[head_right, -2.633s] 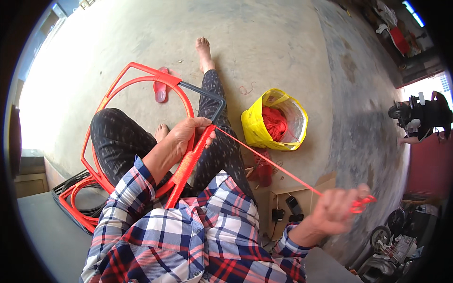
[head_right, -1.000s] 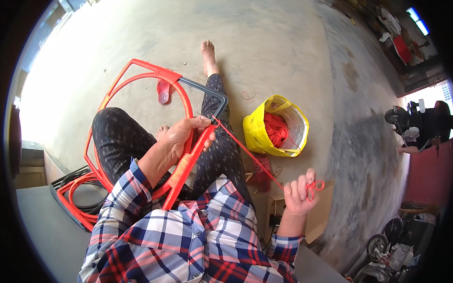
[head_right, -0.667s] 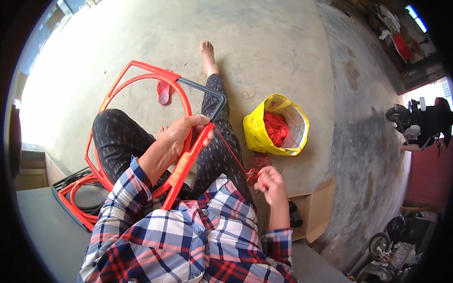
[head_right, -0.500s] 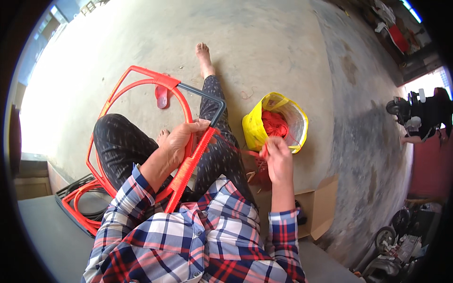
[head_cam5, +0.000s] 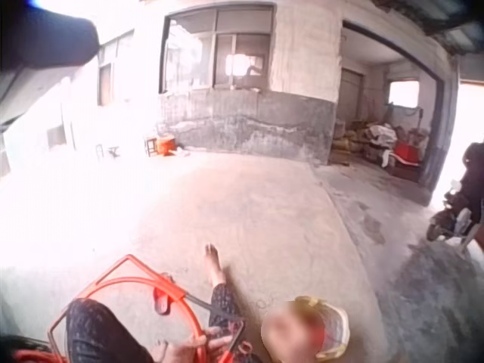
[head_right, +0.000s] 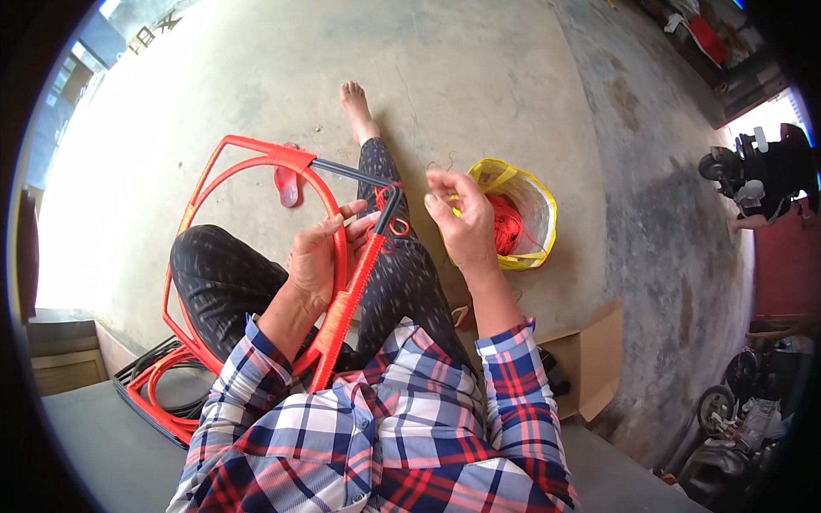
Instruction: The person sits on the floor and wraps a red plastic strip around a black metal frame. They pull the strip from a yellow bucket and wind it tightly around the frame's edge, covering the metal surface.
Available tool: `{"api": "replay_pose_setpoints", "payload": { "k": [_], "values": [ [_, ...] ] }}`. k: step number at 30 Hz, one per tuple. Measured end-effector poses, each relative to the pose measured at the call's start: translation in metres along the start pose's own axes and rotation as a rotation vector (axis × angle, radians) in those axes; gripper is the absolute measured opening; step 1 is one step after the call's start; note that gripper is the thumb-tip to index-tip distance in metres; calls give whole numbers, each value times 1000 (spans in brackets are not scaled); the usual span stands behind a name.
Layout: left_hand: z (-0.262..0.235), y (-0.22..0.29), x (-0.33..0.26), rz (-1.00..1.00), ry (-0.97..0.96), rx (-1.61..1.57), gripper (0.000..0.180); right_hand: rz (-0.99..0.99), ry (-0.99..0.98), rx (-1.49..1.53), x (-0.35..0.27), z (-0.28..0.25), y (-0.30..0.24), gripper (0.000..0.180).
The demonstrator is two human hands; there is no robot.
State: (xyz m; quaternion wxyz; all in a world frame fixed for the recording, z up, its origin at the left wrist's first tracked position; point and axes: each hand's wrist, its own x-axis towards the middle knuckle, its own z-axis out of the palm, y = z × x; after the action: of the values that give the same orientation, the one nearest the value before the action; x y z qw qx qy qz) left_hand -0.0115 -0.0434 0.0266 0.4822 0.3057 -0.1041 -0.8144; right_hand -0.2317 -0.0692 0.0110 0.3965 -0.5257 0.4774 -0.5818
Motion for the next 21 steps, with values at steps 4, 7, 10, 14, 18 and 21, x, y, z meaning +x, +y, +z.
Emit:
{"api": "replay_pose_setpoints", "payload": {
  "k": [4, 7, 10, 14, 18, 21],
  "values": [
    [3, 0, -2, -48, 15, 6, 49, -44, -170, -350, -27, 13, -13, 23],
    [4, 2, -3, -81, 17, 34, 43, -43, -168, -366, -31, 23, 2, 21],
    [4, 0, -1, -92, 93, 48, 36, 112, -112, -121, -32, 20, 6, 16],
    [-10, -4, 6, -254, 109, 173, 29, 32, -107, 301, -42, -8, -11, 10],
    [0, 3, 4, -367, 143, 248, 20, 55, -444, 919, -74, -52, -61, 21],
    [-3, 5, 6, -368, 182, 250, 18, 66, -500, 939, -107, -70, -88, 24]
  ]
}}
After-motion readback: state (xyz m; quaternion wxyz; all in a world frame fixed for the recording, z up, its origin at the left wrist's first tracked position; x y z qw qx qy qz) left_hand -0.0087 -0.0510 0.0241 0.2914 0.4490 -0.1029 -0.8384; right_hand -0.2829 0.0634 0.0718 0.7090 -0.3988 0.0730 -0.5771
